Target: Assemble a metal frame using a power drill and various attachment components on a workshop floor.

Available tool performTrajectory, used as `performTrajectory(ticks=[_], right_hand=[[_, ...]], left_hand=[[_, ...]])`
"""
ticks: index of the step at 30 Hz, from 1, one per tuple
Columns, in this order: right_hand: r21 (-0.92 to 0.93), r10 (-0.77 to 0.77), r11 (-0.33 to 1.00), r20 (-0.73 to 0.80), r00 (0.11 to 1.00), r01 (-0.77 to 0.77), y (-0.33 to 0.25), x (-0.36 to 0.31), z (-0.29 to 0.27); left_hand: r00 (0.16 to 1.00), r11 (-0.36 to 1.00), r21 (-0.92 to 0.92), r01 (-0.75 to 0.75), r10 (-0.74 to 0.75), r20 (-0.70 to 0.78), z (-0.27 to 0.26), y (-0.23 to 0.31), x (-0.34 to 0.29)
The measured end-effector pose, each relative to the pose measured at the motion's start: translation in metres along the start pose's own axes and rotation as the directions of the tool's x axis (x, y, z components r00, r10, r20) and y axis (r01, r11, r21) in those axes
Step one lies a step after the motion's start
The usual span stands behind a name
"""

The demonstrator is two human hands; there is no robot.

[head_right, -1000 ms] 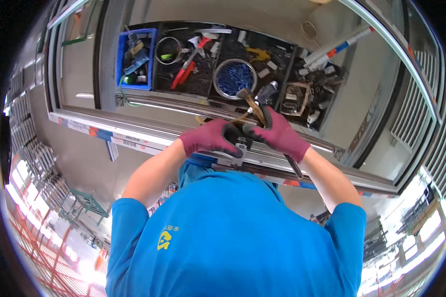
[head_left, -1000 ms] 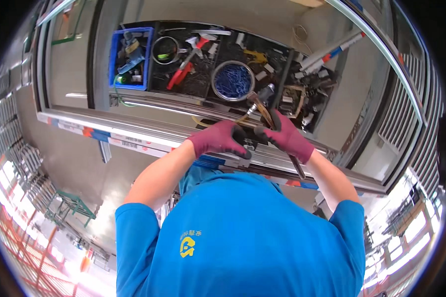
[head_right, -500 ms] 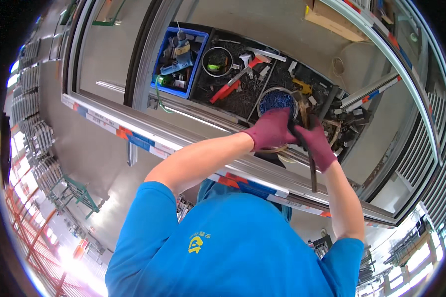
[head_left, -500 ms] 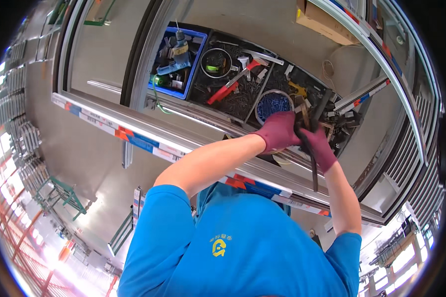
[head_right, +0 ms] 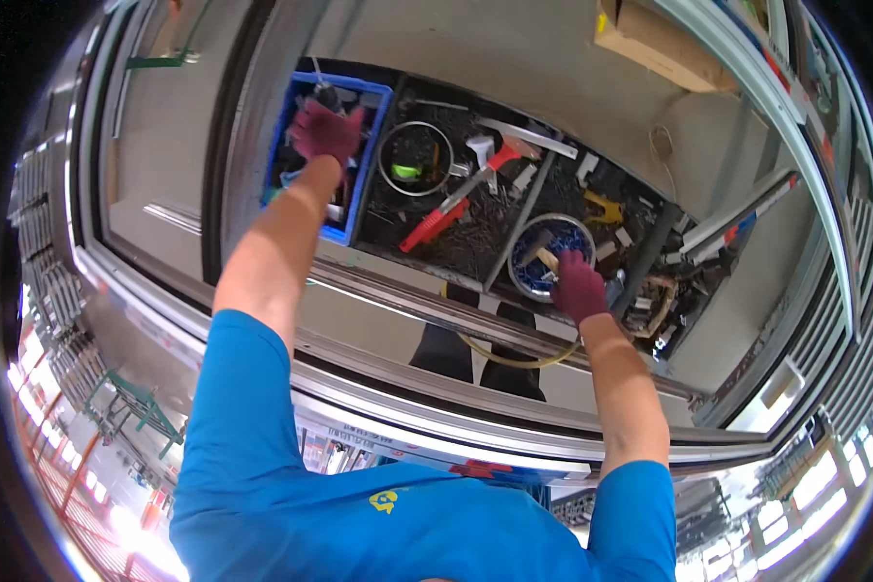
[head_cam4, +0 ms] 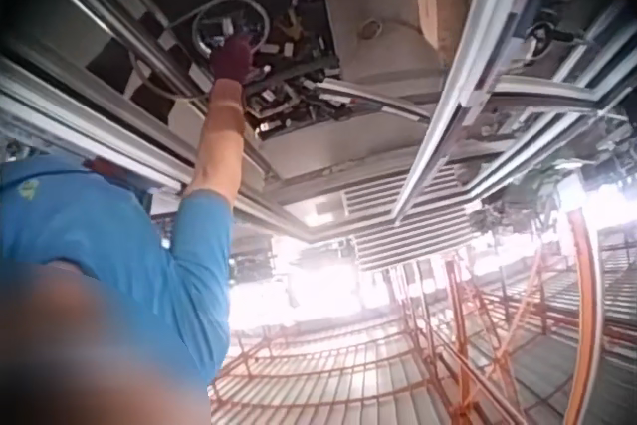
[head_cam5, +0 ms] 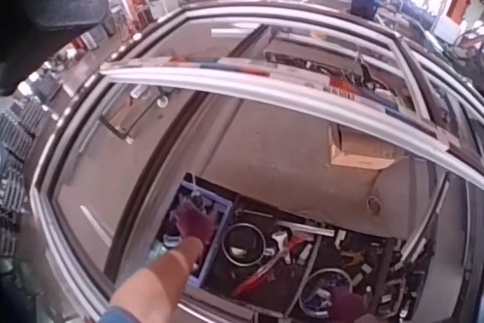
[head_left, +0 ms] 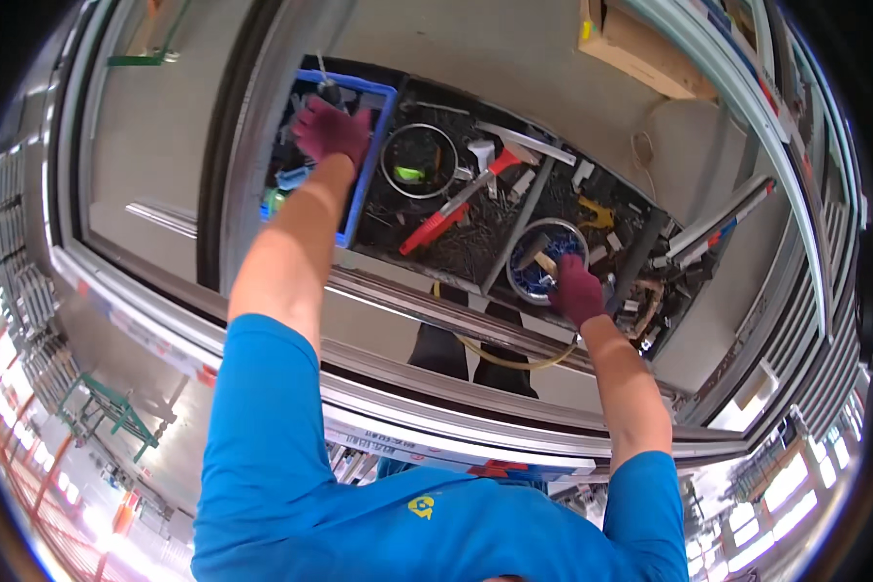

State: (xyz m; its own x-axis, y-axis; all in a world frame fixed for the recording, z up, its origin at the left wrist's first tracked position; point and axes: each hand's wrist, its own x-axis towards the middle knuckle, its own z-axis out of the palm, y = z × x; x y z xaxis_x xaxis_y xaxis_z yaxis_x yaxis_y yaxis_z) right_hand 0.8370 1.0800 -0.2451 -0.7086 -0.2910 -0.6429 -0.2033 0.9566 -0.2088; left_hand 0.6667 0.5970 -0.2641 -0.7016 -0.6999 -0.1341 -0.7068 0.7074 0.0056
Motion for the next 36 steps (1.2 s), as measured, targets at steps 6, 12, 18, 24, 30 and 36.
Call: performTrajectory(ticks=[6, 12, 18, 24, 30, 36], right_hand=[[-0.194, -0.122, 0.977, -0.141, 0.982, 0.094, -0.008, 0.006, -0.019], [0.047, -0.219, 0.969, -0.300, 0.928, 0.244, -0.018, -0.029, -0.060], [0.695, -0.276, 0.602, -0.281, 0.919, 0.393, -0.080, -0.074, -0.131], [0.856, -0.470, -0.293, -0.517, 0.715, 0.426, -0.094, -0.124, -0.212], [0.911, -0.553, -0.412, -0.270, 0.788, 0.024, 0.061, -0.168, -0.238], [0.996, -0.617, 0.005, 0.070, 0.784, -0.086, 0.262, -0.125, -0.259]], left_hand=[[0.922, 0.990, -0.021, -0.138, 0.136, 0.362, -0.014, -0.031, 0.054], [0.864, 0.854, -0.132, -0.503, 0.498, -0.070, -0.073, -0.038, -0.032], [0.857, 0.650, -0.624, -0.433, 0.511, -0.062, -0.248, 0.007, -0.167], [0.959, 0.142, -0.977, 0.160, 0.211, 0.188, -0.355, 0.073, -0.332], [0.832, 0.356, -0.924, -0.141, 0.548, 0.084, -0.356, 0.090, -0.427], [0.934, 0.650, -0.759, 0.030, -0.289, -0.211, -0.274, -0.016, -0.459]])
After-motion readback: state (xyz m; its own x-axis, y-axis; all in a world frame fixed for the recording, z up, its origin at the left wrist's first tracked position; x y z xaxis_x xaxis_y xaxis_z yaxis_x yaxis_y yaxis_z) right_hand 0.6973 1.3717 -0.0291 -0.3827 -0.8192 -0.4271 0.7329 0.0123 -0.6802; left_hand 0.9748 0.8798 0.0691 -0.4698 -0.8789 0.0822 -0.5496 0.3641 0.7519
